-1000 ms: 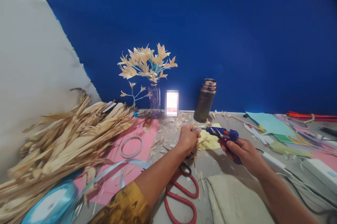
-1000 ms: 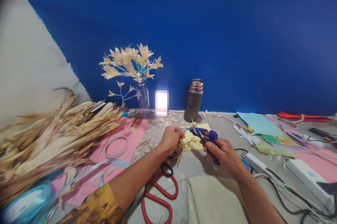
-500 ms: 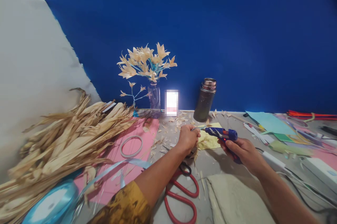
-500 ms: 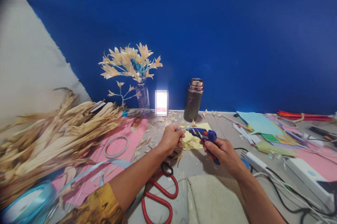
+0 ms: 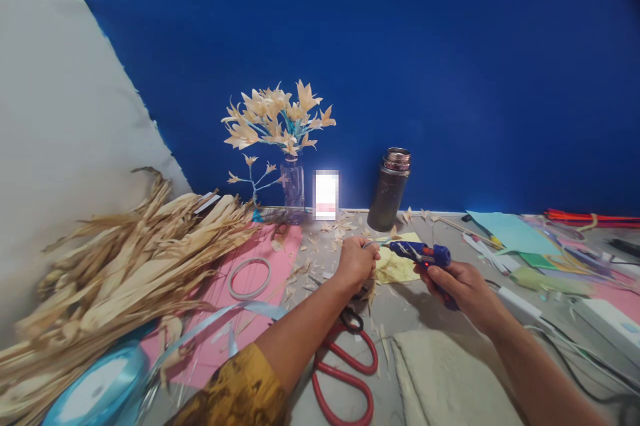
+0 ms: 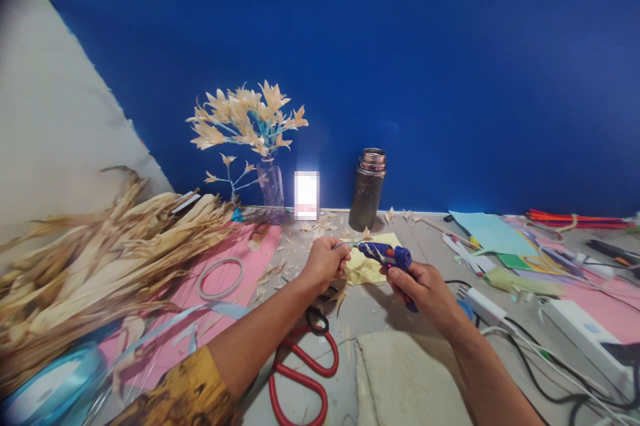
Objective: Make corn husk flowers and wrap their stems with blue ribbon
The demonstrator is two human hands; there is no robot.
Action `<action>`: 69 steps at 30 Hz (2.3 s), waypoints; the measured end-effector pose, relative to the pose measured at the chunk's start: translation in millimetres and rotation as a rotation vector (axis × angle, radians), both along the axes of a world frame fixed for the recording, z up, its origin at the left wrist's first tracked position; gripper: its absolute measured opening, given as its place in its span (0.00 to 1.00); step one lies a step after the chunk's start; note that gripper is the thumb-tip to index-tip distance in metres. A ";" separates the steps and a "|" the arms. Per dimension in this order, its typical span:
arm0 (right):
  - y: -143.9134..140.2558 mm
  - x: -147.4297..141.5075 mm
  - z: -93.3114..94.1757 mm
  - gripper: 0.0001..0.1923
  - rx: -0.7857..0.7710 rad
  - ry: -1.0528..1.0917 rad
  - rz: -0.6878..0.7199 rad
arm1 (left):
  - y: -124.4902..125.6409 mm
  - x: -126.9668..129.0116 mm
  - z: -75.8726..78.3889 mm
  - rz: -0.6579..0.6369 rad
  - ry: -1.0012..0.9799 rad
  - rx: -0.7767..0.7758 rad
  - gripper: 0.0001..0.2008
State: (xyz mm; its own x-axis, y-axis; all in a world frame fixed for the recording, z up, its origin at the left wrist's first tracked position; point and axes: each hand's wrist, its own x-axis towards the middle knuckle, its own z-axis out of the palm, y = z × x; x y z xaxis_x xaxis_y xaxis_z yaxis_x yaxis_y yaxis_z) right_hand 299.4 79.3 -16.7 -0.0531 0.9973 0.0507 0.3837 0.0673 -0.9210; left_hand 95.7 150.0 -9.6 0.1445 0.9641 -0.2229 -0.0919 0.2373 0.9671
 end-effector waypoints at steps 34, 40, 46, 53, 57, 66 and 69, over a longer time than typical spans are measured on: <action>0.2 -25.4 3.8 0.24 -0.052 0.690 -0.067 | -30.9 6.8 23.3 -0.548 -0.456 -0.284 0.12; 0.1 -23.4 7.5 0.21 -0.036 0.835 -0.098 | -35.7 10.5 23.2 -0.580 -0.418 -0.254 0.15; 0.7 -26.8 9.5 0.18 0.058 0.856 -0.234 | -41.5 19.1 17.5 -0.401 -0.272 0.033 0.16; 3.6 -34.4 6.2 0.19 0.100 0.824 -0.312 | -53.1 23.5 15.1 -0.254 0.136 0.401 0.11; 1.3 -34.7 7.6 0.17 0.065 0.826 -0.283 | -51.8 23.4 16.1 -0.275 0.069 0.245 0.12; -5.9 -29.2 17.6 0.17 -0.118 0.918 -0.070 | -42.9 13.3 21.0 -0.514 -0.435 -0.272 0.09; -3.3 -28.5 15.0 0.19 -0.107 0.902 -0.110 | -44.2 13.8 20.3 -0.537 -0.434 -0.280 0.10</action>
